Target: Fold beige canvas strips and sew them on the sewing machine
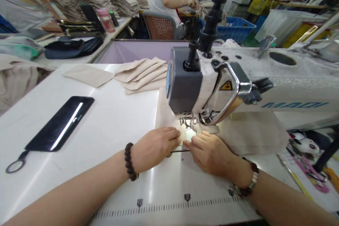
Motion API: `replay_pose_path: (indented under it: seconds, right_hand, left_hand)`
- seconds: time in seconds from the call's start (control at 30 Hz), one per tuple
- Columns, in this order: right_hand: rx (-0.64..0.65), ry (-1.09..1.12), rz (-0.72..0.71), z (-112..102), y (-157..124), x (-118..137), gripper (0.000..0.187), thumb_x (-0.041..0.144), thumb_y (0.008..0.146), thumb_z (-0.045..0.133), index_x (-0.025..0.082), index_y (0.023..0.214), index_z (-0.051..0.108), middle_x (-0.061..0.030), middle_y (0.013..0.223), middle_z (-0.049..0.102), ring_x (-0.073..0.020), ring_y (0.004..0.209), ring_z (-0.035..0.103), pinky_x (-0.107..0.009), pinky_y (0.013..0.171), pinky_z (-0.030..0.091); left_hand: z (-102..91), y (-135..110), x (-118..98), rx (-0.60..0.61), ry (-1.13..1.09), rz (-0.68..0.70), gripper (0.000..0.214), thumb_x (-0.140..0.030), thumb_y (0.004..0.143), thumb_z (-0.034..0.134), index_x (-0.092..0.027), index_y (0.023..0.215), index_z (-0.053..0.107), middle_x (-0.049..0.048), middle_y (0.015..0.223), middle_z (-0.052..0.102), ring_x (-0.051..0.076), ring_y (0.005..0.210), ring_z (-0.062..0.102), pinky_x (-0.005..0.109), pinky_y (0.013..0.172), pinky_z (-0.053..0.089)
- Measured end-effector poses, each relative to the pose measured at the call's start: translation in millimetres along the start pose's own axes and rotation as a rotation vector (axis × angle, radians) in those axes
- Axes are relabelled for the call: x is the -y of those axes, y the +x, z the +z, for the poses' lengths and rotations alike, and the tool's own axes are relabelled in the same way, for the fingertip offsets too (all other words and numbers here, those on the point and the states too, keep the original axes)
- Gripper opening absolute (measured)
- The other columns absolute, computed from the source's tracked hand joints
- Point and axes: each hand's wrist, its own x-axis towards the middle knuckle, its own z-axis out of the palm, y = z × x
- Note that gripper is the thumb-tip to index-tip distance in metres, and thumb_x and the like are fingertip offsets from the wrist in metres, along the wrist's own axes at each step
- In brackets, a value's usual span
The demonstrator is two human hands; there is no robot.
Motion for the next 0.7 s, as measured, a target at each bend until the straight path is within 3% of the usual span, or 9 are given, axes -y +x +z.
replay_pose_path:
  seconds: [0.27,0.37,0.5,0.7]
  right_hand:
    - [0.046,-0.112,0.084,6.2,2.6,0.4,0.023,0.009,0.084,0.041,0.010,0.099,0.059,-0.0026,0.068,0.052,-0.0150,0.061,0.043,-0.031,0.057,0.027]
    - [0.053,-0.173,0.122,9.0,4.9,1.3,0.026,0.008,0.082,0.045,0.009,0.106,0.056,-0.0039,0.070,0.054,-0.0158,0.064,0.046,-0.030,0.058,0.029]
    - [0.085,-0.215,0.182,10.3,7.1,2.7,0.028,0.008,0.079,0.048,0.010,0.106,0.057,-0.0051,0.072,0.055,-0.0168,0.065,0.047,-0.030,0.058,0.030]
    - [0.073,-0.205,0.195,7.3,8.5,4.0,0.029,0.007,0.075,0.052,0.010,0.103,0.058,-0.0043,0.072,0.055,-0.0167,0.065,0.047,-0.029,0.059,0.030]
  left_hand:
    - [4.4,4.7,11.4,-0.032,0.015,-0.036,0.021,-0.014,0.092,0.035,-0.010,0.095,0.055,0.0068,0.101,0.056,0.016,0.102,0.052,0.030,0.095,0.043]
    - [0.5,10.3,14.2,-0.034,0.014,-0.070,0.020,-0.015,0.092,0.037,-0.011,0.091,0.056,0.0060,0.097,0.056,0.015,0.098,0.053,0.028,0.091,0.045]
    - [-2.4,15.5,16.2,-0.048,0.003,-0.133,0.016,-0.013,0.091,0.040,-0.012,0.090,0.056,0.0052,0.092,0.055,0.015,0.090,0.054,0.028,0.083,0.047]
    - [-0.1,16.2,19.8,-0.070,0.043,-0.173,0.011,-0.013,0.088,0.045,-0.012,0.088,0.056,0.0077,0.097,0.055,0.018,0.094,0.053,0.031,0.084,0.046]
